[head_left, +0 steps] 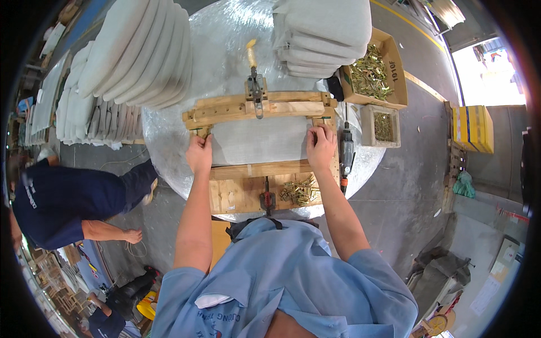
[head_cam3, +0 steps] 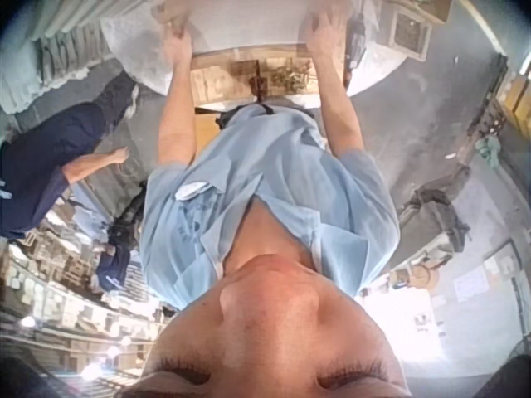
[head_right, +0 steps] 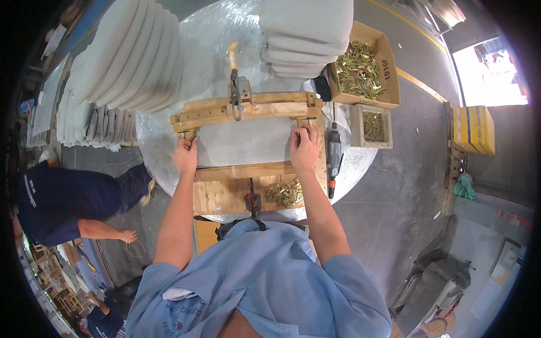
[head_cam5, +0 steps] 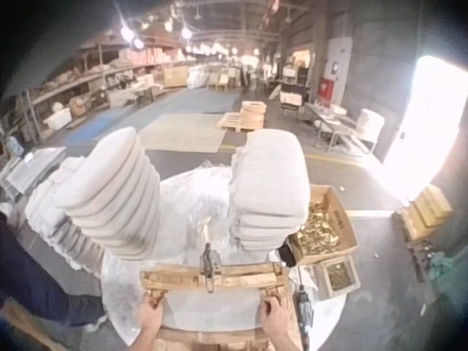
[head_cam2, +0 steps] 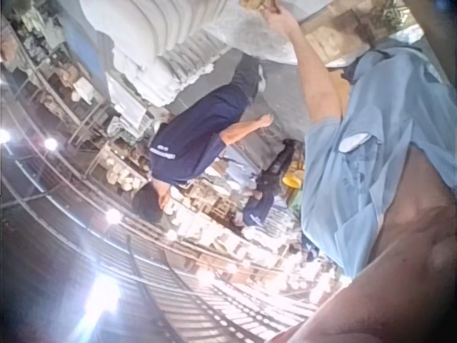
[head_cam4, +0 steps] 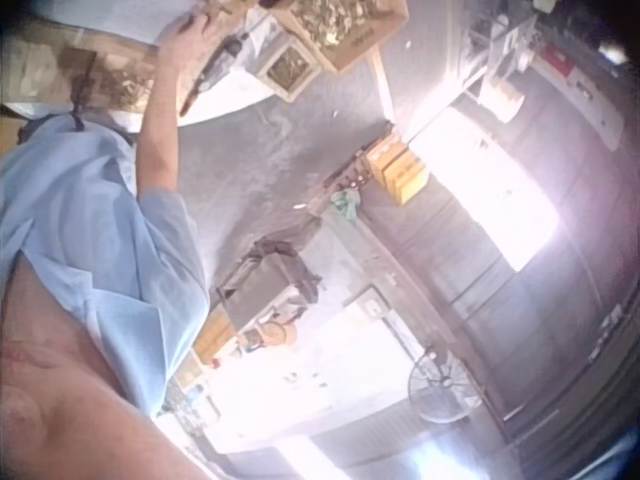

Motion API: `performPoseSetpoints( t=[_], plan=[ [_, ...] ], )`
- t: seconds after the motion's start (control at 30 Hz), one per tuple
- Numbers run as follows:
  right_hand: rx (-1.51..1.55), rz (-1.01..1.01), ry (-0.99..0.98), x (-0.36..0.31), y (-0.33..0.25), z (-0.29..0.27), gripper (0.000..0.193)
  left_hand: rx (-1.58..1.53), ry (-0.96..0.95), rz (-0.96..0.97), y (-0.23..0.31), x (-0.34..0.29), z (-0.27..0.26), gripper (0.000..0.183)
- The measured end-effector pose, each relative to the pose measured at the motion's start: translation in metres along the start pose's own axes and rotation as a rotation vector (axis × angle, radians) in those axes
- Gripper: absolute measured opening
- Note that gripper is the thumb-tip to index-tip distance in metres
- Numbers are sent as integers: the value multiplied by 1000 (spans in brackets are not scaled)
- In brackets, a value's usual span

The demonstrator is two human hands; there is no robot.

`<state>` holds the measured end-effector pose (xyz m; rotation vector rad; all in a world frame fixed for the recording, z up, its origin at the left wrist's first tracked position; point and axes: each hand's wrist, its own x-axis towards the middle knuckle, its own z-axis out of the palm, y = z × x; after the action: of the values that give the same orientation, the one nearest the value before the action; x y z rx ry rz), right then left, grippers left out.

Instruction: The person places a gray cushion into a wooden jig, secures it with a clamp, and uses a pneumatic drill to drive brass fasteners into the cushion. The person repeats this process for multiple cushions, removing each finished unit and stacking it nearby.

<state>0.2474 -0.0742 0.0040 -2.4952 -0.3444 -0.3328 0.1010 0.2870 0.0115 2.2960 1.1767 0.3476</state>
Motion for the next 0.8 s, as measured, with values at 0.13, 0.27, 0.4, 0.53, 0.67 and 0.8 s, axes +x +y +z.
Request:
performPoseSetpoints(
  t=[0.13,0.27,0.4,0.53,0.67,0.8],
  plan=[
    [74,31,62,1,0,2,23,39,-18,-25,-2,1,0,40],
    [56,107,49,3,-3,3,28,26,-14,-29,-4,0,1,40],
    [12,165,30,21,1,6,32,-11,2,-16,-4,-1,2,38],
    [-54,292,68,28,-3,12,36,-1,-16,-36,1,0,2,37],
    [-34,298,73,29,-2,11,35,17,-19,-37,5,0,1,38],
    [312,326,98,32,0,3,42,-28,-93,-108,-8,-1,-6,41]
  ],
)
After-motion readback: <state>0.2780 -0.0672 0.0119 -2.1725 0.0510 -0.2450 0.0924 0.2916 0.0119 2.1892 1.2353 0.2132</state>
